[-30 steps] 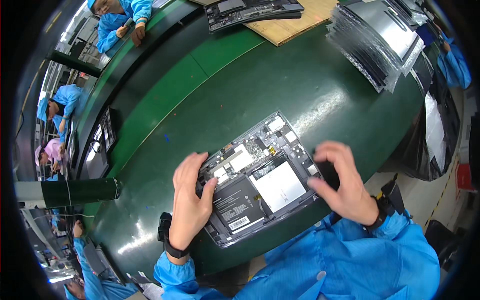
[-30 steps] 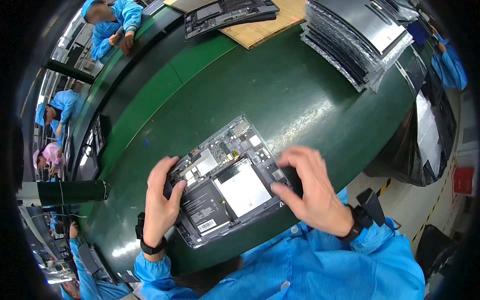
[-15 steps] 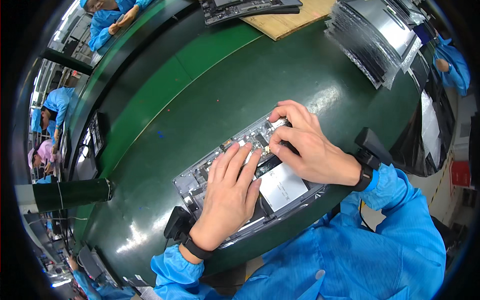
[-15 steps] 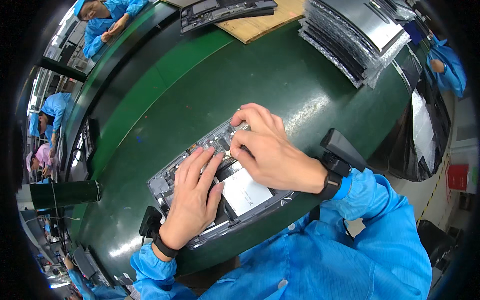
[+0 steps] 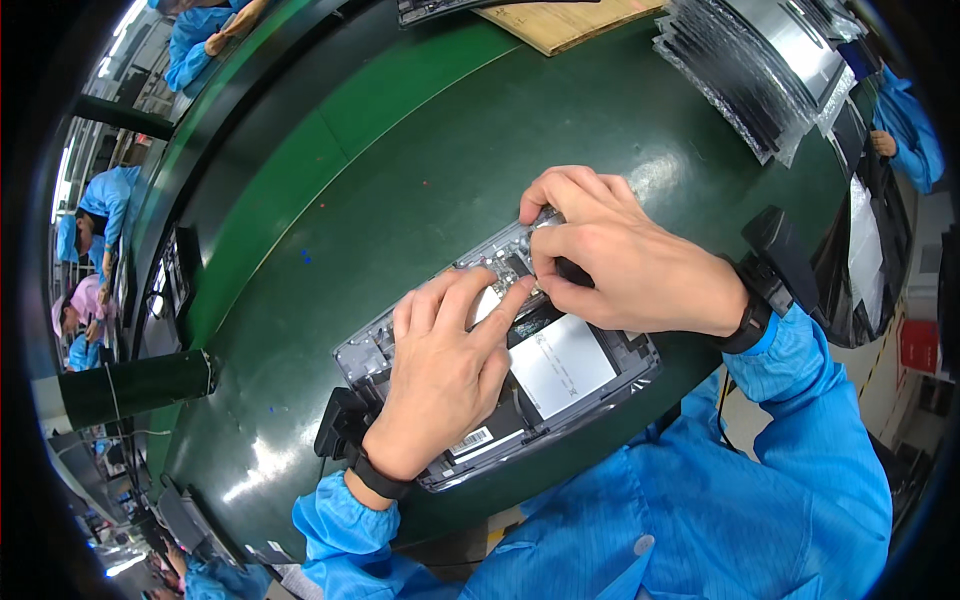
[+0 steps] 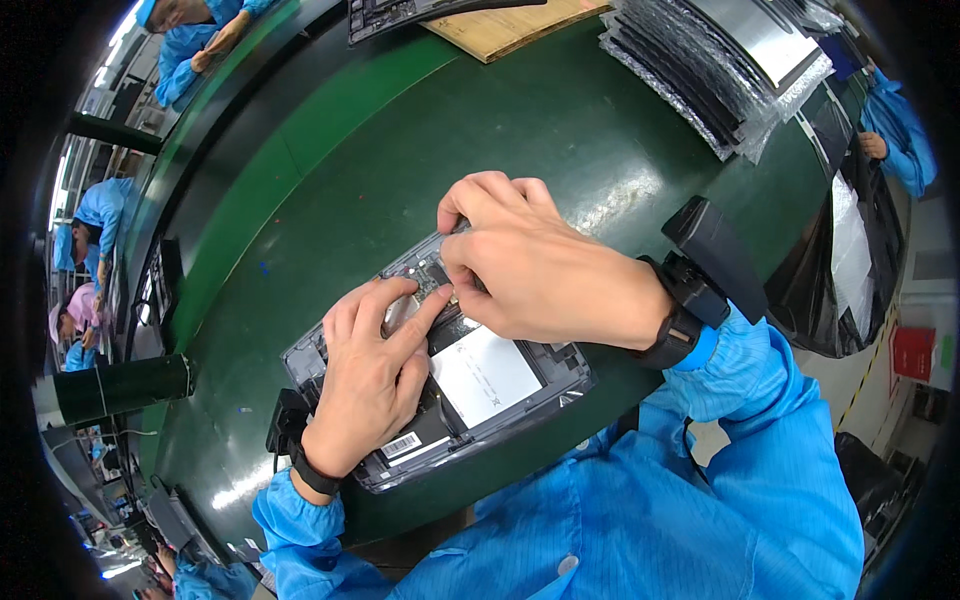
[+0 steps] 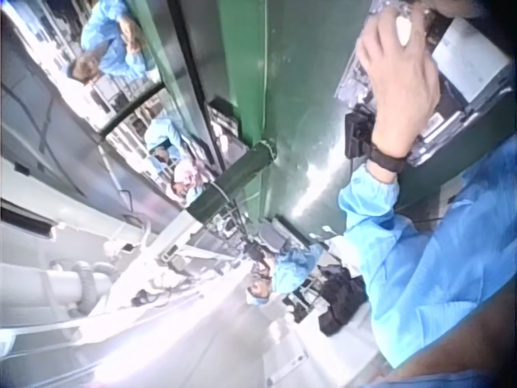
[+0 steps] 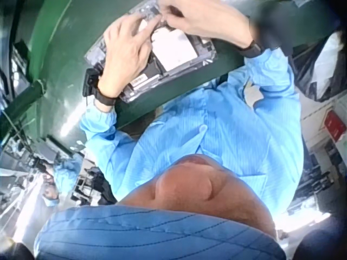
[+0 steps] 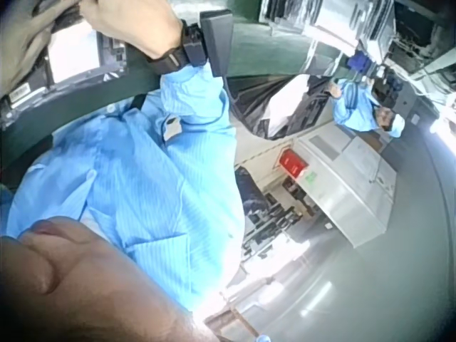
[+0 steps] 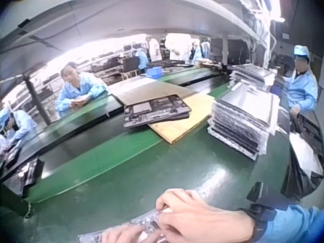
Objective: The person assembles tablet computers by hand, installing internal batteries and flex cables into the tablet chassis, then securing the back covers.
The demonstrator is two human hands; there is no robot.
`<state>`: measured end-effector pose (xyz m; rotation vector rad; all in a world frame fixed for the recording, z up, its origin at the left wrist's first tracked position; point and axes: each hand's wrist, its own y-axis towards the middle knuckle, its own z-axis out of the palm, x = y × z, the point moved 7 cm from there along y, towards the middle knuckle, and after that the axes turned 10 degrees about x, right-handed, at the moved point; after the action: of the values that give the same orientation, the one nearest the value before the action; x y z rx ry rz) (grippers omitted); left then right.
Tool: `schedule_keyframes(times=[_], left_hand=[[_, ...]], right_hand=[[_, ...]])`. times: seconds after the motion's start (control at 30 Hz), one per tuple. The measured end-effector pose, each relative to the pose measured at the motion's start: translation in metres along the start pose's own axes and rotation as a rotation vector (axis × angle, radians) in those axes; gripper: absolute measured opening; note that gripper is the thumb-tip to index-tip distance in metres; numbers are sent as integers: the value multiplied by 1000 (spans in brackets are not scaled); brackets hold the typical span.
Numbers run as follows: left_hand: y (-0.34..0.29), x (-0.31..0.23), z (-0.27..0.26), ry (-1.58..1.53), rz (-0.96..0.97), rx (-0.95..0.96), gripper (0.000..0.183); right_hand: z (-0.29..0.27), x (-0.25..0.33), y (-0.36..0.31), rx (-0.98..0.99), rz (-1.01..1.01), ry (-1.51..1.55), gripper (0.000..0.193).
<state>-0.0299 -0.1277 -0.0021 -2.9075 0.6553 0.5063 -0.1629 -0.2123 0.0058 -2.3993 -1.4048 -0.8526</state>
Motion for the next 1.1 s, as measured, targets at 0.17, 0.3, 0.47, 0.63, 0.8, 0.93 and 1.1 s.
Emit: schedule_keyframes(times=[0.17, 0.3, 0.47, 0.63, 0.8, 0.93, 1.1], left_hand=[[6, -5, -2, 56, 61, -42, 54], [7, -8, -1, 113, 95, -29, 59], [2, -6, -3, 126, 122, -29, 63], [4, -4, -4, 126, 135, -33, 61], [6, -6, -10, 38, 119, -45, 55], [18, -13, -12, 21, 117, -6, 50], [26, -17, -40, 38, 54, -61, 34]], right_hand=[[4, -14, -3, -36, 40, 56, 12], [13, -23, -5, 46, 84, 139, 13], [13, -22, 0, 77, 127, 206, 23], [17, -27, 11, 98, 72, 218, 32], [15, -32, 19, 243, 70, 256, 38], [18, -44, 15, 216, 86, 193, 41], [-19, -11, -27, -279, -30, 500, 33]])
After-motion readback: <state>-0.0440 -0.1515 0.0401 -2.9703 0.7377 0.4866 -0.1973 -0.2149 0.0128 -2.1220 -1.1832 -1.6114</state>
